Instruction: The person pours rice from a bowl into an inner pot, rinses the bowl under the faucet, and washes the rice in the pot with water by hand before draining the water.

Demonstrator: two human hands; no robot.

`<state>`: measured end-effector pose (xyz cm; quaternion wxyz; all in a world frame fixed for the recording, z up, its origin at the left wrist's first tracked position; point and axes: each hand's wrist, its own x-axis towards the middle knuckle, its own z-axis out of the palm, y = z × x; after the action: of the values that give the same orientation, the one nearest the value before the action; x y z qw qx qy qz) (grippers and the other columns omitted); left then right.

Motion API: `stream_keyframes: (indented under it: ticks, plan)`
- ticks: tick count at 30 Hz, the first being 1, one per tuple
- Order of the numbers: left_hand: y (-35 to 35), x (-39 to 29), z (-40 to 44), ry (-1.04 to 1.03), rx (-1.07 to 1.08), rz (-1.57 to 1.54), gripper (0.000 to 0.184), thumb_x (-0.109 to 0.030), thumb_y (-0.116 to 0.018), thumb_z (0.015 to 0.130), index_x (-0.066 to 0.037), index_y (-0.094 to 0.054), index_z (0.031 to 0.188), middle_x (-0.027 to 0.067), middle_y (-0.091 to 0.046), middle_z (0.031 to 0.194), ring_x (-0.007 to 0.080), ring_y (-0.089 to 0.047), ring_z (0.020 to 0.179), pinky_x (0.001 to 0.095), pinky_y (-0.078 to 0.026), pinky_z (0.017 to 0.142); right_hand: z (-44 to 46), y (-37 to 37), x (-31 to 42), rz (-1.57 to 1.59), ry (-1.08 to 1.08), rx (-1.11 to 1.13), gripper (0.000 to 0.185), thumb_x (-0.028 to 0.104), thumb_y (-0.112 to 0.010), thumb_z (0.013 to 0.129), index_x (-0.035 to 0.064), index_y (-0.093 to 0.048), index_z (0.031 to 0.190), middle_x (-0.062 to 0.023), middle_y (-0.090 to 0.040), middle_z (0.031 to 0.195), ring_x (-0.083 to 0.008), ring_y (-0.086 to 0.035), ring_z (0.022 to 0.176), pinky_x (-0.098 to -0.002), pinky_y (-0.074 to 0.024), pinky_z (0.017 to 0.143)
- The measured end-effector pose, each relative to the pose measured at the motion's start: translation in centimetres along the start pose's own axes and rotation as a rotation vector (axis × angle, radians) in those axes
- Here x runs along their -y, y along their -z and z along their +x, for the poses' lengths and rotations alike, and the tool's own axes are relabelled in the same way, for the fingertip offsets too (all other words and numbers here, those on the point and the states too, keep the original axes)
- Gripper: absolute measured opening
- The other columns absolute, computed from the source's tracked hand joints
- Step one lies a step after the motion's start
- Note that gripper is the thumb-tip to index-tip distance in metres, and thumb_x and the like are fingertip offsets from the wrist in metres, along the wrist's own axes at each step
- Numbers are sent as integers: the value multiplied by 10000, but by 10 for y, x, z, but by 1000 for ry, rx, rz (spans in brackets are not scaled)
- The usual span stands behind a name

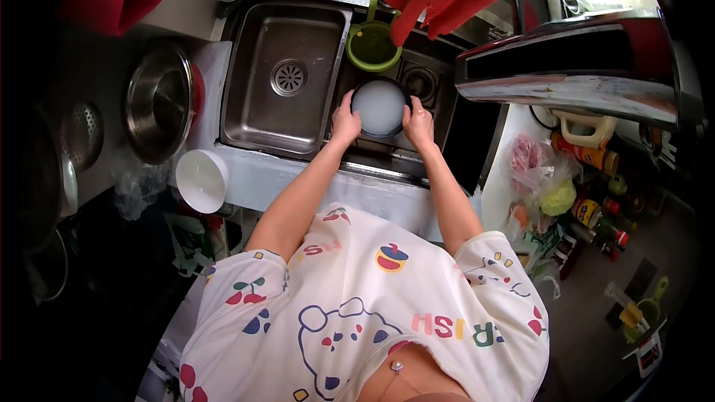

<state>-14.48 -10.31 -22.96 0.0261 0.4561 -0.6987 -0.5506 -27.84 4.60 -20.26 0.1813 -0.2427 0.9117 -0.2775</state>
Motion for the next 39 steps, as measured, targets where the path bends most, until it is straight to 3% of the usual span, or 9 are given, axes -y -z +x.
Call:
stream_keyframes:
  ticks: [4,7,10,11,13,16,18,27,39]
  plan:
    - [3,-6,-6,-25,-6,16,542,-50,-536,786,-122,-492,1321,254,-617,1120,429,-575,1055,472,-457,913,-5,10,4,-12,-4,-43,317,205,-543,890,55,-581,1167,-263,-657,883,-446,-632,839,-504,-505,743]
    - [12,-32,-19,-50,13,47,529,-68,-555,751,-102,-546,1279,224,-654,985,359,-636,935,430,-500,825,-12,33,10,7,-10,-75,305,185,-553,877,10,-618,1119,-231,-663,830,-409,-646,798,-457,-513,725]
    - [39,-85,-43,-70,96,134,533,-94,-580,716,-93,-588,1249,158,-654,777,261,-653,724,371,-521,698,-25,71,32,111,-7,-96,290,141,-542,863,4,-635,1101,-211,-646,729,-358,-651,680,-426,-515,651]
    - [39,-82,-44,-169,43,118,573,-110,-586,689,-100,-599,1262,89,-574,609,176,-596,561,323,-508,597,-30,87,44,147,-25,-78,289,131,-546,860,1,-635,1103,-198,-640,705,-331,-647,645,-404,-511,628]
    - [53,-110,-59,-158,74,136,599,-109,-581,684,-103,-587,1283,80,-549,600,168,-599,567,324,-507,603,-41,114,63,222,-44,-68,283,107,-566,853,-6,-635,1103,-153,-602,627,-223,-603,535,-332,-480,552]
    - [67,-136,-75,-160,130,58,598,-72,-575,670,-78,-607,1267,23,-496,563,108,-540,502,282,-508,533,-56,140,76,317,-125,-33,341,146,-632,842,-26,-634,1136,-49,-551,601,-81,-494,538,-249,-427,535]
    - [78,-158,-88,-72,210,-72,575,-45,-571,665,-60,-630,1237,0,-492,556,86,-503,473,257,-506,495,-65,153,79,322,-103,-31,305,121,-593,852,-20,-640,1119,-76,-565,565,-99,-527,496,-268,-449,519]
    - [92,-156,-103,-29,346,-214,513,2,-561,678,-31,-663,1180,-70,-465,572,6,-452,488,222,-489,460,-92,175,77,505,-168,94,278,111,-622,826,-51,-658,1049,-6,-568,564,-36,-503,516,-217,-407,496]
    - [96,-170,-122,126,454,-334,496,58,-530,732,23,-605,1221,-24,-559,607,42,-512,493,247,-539,434,-99,184,81,565,-191,126,260,108,-616,837,-58,-660,1031,6,-575,560,-29,-501,505,-209,-397,475]
